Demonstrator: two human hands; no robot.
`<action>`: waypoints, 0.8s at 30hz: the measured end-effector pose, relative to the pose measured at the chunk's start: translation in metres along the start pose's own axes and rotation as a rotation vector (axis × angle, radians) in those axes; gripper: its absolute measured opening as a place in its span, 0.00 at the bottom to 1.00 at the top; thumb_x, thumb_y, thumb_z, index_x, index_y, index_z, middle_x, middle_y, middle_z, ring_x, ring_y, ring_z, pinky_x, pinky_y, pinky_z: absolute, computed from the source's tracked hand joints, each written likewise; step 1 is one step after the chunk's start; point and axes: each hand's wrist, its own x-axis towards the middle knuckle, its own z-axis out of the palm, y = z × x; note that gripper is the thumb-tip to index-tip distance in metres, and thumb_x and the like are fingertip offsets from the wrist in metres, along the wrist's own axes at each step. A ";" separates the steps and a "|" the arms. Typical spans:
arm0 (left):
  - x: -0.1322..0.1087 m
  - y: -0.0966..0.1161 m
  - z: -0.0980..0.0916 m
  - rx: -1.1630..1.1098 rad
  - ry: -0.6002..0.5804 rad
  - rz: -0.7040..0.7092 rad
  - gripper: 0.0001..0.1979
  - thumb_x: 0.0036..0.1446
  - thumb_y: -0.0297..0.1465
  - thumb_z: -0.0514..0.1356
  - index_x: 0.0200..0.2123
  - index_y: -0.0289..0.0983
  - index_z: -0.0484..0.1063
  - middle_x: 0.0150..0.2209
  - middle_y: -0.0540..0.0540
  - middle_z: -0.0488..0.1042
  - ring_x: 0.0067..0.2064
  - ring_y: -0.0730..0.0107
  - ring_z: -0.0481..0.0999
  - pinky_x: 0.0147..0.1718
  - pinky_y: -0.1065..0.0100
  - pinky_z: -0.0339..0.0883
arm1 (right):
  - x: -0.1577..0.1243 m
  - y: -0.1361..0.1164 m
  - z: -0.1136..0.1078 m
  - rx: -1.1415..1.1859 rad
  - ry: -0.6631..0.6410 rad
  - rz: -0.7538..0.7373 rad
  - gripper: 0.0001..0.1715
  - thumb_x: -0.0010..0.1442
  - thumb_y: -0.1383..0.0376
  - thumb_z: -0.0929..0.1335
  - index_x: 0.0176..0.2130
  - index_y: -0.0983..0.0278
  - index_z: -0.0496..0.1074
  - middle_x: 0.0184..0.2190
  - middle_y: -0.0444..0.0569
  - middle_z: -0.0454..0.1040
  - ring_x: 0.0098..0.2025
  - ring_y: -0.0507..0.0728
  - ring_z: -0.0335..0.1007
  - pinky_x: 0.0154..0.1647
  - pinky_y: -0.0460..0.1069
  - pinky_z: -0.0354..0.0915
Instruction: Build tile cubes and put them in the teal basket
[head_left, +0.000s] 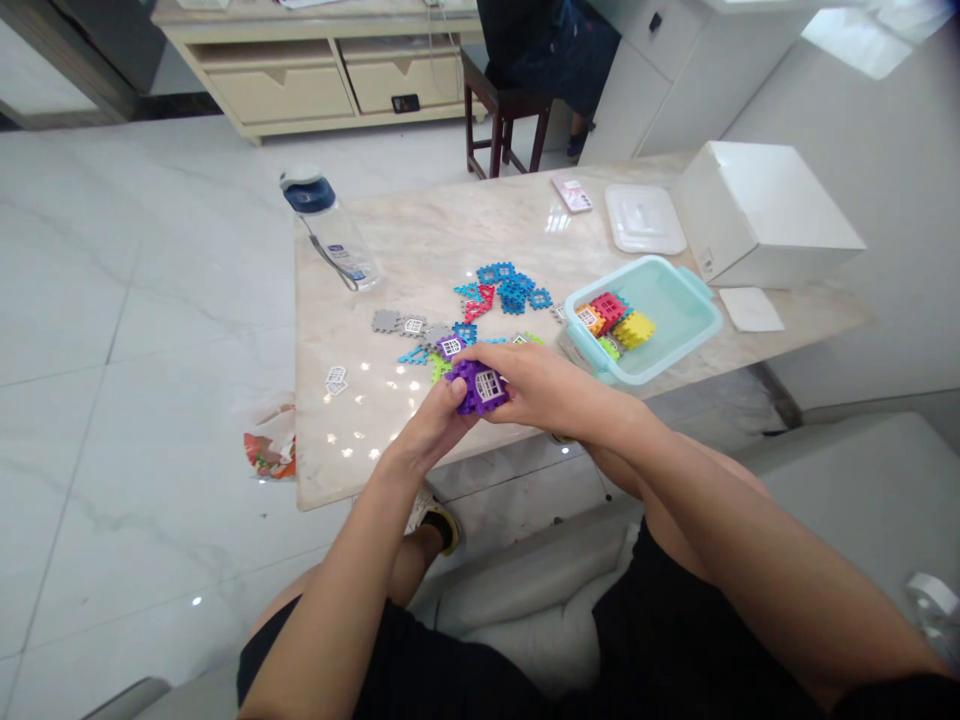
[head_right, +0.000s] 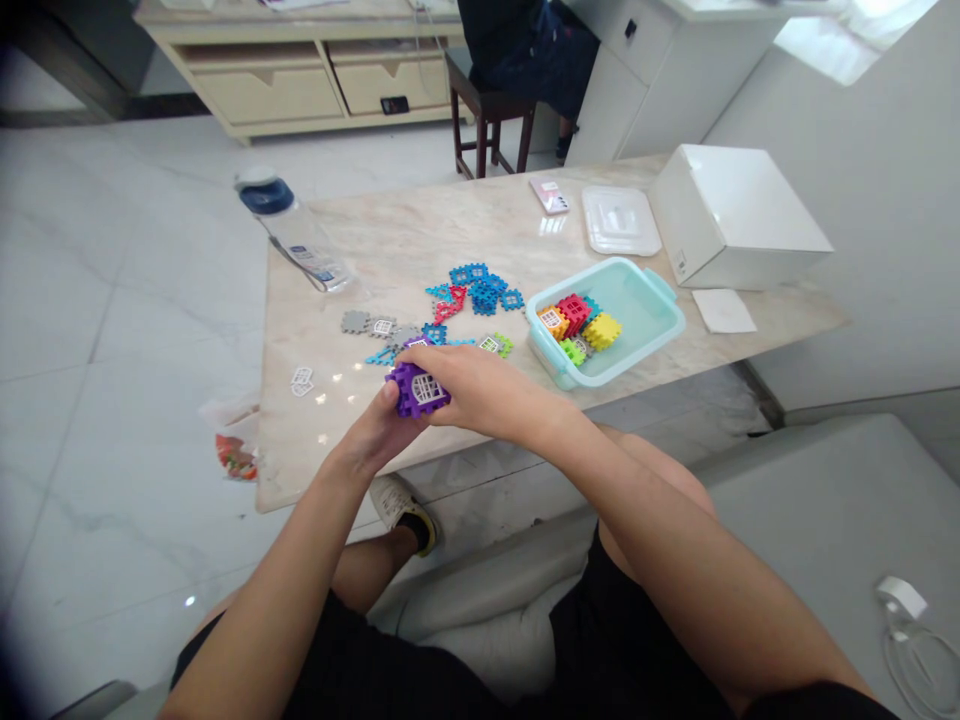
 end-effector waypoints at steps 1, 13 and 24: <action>0.000 0.001 0.000 0.020 -0.014 0.006 0.29 0.46 0.38 0.84 0.49 0.36 0.82 0.47 0.38 0.86 0.61 0.40 0.82 0.55 0.56 0.80 | 0.000 0.000 0.000 0.002 0.000 -0.002 0.33 0.64 0.72 0.73 0.65 0.59 0.71 0.59 0.53 0.81 0.60 0.64 0.78 0.61 0.56 0.69; 0.003 0.002 0.002 0.056 -0.007 0.019 0.20 0.53 0.34 0.81 0.47 0.34 0.84 0.43 0.39 0.86 0.48 0.49 0.87 0.45 0.63 0.78 | 0.001 0.000 0.006 -0.047 0.005 0.045 0.38 0.67 0.63 0.76 0.70 0.61 0.65 0.64 0.57 0.77 0.64 0.67 0.75 0.64 0.59 0.69; 0.007 -0.002 0.005 0.200 -0.036 0.057 0.23 0.52 0.44 0.80 0.43 0.34 0.85 0.41 0.42 0.86 0.42 0.58 0.85 0.42 0.66 0.76 | 0.004 0.001 0.006 -0.167 -0.051 0.080 0.26 0.68 0.60 0.76 0.61 0.64 0.71 0.53 0.58 0.83 0.56 0.67 0.79 0.55 0.56 0.69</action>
